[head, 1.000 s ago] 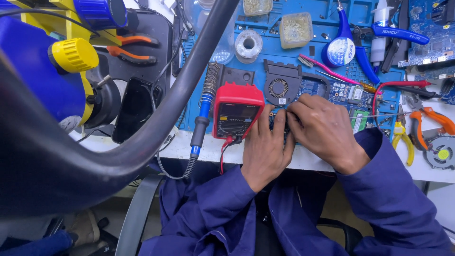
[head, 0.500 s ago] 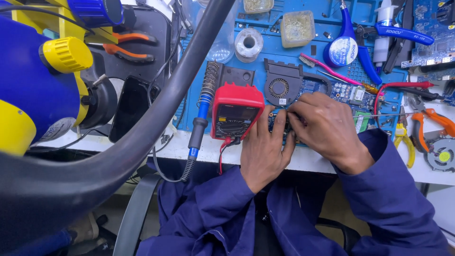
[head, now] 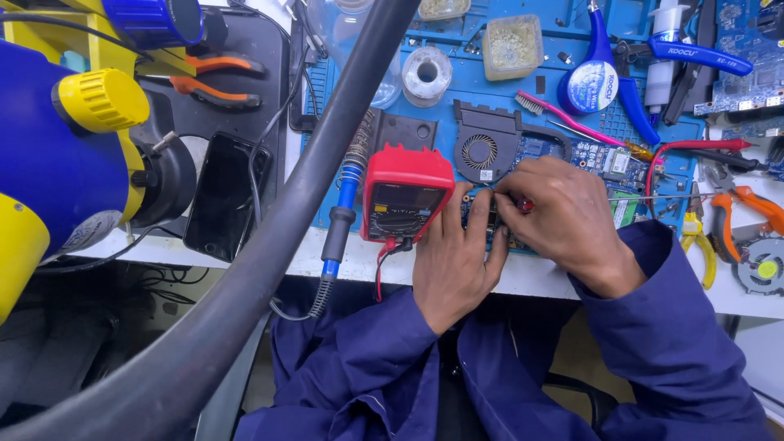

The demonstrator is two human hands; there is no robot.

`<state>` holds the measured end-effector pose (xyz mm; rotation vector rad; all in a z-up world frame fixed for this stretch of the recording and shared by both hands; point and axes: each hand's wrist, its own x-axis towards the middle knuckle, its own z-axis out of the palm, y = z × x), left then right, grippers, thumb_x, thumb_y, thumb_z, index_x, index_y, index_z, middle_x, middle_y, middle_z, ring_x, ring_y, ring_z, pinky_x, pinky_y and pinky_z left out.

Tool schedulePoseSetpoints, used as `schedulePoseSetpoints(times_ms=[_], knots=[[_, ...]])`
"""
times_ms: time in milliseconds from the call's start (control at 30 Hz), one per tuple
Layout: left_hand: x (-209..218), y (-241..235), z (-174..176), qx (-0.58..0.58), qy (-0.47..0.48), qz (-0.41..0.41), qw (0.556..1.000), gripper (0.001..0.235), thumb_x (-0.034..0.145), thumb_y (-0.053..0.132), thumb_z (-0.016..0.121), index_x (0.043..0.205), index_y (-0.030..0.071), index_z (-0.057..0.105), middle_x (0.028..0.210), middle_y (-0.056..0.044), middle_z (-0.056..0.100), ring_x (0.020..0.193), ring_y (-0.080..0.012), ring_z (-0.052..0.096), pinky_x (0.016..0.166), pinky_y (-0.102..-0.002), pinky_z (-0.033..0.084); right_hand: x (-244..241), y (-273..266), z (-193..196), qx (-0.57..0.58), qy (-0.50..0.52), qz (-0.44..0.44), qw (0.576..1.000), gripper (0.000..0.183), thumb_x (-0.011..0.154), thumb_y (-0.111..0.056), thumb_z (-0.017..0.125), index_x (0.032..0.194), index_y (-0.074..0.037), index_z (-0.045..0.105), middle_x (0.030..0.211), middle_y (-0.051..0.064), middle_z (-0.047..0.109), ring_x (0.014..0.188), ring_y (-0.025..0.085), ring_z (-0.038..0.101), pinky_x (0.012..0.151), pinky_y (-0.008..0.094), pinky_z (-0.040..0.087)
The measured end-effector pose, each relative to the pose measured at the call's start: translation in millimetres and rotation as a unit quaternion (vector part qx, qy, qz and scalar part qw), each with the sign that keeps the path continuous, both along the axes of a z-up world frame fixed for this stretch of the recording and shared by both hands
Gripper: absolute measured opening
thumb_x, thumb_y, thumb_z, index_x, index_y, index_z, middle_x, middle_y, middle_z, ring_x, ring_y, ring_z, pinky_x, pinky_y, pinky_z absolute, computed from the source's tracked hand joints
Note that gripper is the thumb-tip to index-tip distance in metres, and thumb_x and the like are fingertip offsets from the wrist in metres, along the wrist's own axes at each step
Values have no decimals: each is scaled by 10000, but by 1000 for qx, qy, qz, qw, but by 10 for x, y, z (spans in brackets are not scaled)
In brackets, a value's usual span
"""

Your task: The person uses a multimeter to test various points on a blue circuit board. They hold the probes against different components and connectors on the board while observing the readings on the multimeter display.

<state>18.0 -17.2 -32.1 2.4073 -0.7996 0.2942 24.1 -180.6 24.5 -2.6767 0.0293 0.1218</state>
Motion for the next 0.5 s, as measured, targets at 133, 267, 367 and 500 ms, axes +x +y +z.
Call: schedulePoseSetpoints(times_ms=[133, 267, 367, 500], knots=[[3, 6, 41, 0, 9, -6, 1000, 469, 942, 301, 655, 1350, 79, 586, 1274, -176, 553, 1068, -288, 566, 900, -394, 439, 11, -10, 42, 17, 12, 0, 1000, 84, 869, -57, 729, 862, -71, 811, 701, 60, 702, 645, 185, 594, 558, 272, 447], [-11, -4, 16, 6, 14, 0, 1000, 459, 955, 317, 626, 1344, 77, 588, 1279, -170, 548, 1068, -289, 552, 911, -390, 433, 17, -24, 33, 36, -3, 6, 999, 70, 844, -25, 746, 856, -44, 812, 718, 84, 720, 679, 226, 635, 563, 288, 474], [-4, 3, 43, 13, 13, 3, 1000, 458, 956, 325, 617, 1344, 84, 590, 1285, -159, 548, 1067, -275, 551, 915, -389, 434, 12, -26, 5, 38, -9, 4, 999, 61, 842, -32, 752, 853, -40, 811, 717, 87, 720, 670, 229, 632, 552, 291, 470], [1, 4, 28, 22, 10, -1, 1000, 448, 944, 314, 637, 1332, 95, 595, 1275, -146, 553, 1072, -270, 562, 921, -384, 439, -31, 2, -67, 15, -29, 8, 999, 38, 852, -72, 770, 857, -58, 805, 723, 78, 708, 680, 221, 626, 540, 297, 477]])
